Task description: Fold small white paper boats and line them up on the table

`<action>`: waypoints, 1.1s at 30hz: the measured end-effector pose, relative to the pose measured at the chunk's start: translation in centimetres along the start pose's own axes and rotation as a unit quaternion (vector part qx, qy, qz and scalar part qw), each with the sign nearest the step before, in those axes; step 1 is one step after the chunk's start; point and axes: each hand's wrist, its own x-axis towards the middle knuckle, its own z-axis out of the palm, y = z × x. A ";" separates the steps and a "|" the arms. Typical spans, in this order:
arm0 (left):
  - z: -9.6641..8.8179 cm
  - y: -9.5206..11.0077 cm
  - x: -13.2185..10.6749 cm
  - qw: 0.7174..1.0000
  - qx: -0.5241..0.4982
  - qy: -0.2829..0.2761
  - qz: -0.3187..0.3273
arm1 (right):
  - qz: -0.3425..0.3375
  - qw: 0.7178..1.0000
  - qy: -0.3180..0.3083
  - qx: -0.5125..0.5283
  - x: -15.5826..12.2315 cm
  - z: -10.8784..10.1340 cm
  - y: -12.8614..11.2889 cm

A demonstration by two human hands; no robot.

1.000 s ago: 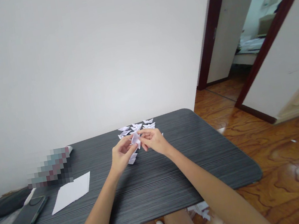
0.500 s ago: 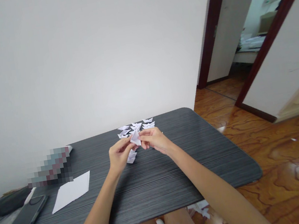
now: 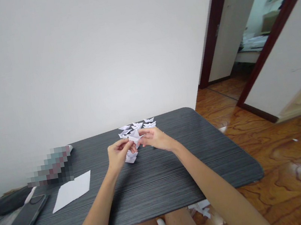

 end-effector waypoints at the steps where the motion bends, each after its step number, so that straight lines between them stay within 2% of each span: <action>1: 0.0 0.0 0.0 1.000 -0.002 -0.005 -0.007 | -0.009 1.000 0.007 -0.013 0.0 0.1 0.0; 6: 0.0 -0.3 0.1 0.999 0.007 -0.040 -0.025 | -0.027 0.994 0.092 -0.046 0.4 0.4 0.5; 15: 0.5 -0.5 0.0 0.996 -0.006 -0.080 -0.049 | -0.032 0.989 0.136 -0.053 0.8 -0.4 1.5; 20: 0.7 -0.5 -0.1 0.997 -0.015 -0.051 -0.048 | -0.020 0.985 0.167 -0.039 0.8 -0.2 1.6; 24: 0.7 -0.8 -0.2 0.999 0.028 -0.015 -0.011 | -0.005 0.986 0.164 -0.003 0.8 0.2 2.2; 29: 0.7 -1.1 -0.5 0.996 0.082 -0.007 0.029 | 0.009 0.991 0.136 0.011 0.9 0.7 2.2; 33: 0.6 -1.2 -0.5 0.994 0.102 -0.008 0.041 | 0.003 0.989 0.145 -0.011 0.8 0.7 1.9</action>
